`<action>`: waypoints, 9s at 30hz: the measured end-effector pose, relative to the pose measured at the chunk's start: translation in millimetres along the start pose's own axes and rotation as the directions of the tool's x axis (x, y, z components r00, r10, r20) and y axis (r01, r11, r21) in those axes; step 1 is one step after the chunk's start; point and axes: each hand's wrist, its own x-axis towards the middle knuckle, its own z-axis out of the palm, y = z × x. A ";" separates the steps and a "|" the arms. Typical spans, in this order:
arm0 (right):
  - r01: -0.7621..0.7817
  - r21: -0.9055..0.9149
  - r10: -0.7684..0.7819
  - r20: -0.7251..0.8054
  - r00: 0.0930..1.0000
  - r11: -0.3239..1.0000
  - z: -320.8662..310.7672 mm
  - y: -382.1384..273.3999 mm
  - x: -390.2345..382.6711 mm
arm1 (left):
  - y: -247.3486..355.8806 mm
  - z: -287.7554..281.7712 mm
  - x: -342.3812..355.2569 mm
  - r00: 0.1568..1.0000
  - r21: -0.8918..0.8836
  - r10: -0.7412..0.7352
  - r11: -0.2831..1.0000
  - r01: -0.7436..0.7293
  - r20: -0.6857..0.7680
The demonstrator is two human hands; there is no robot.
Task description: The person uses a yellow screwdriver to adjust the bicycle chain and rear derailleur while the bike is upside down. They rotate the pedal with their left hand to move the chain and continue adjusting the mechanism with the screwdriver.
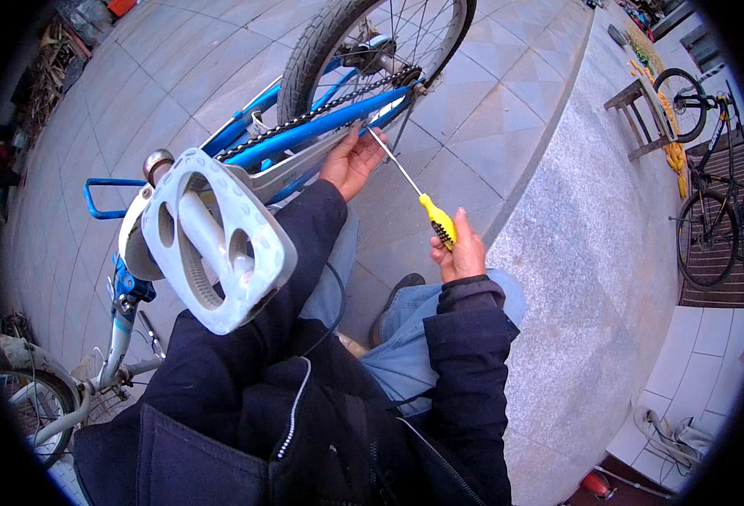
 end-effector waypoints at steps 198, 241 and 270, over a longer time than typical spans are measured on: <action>0.212 -0.185 -0.199 0.086 0.976 0.960 -0.7 -2.2 -4.7 | 1.6 1.1 -0.6 1.000 0.054 0.021 0.998 -0.019 -0.020; 0.184 -0.124 -0.169 0.121 0.978 0.975 -2.4 0.9 -0.4 | 1.2 3.0 -0.9 0.999 0.058 0.025 0.998 -0.024 -0.028; 0.080 0.052 -0.085 0.105 0.991 0.995 -13.3 -2.6 1.1 | 1.2 1.9 -1.2 1.000 0.084 0.019 0.996 -0.019 -0.001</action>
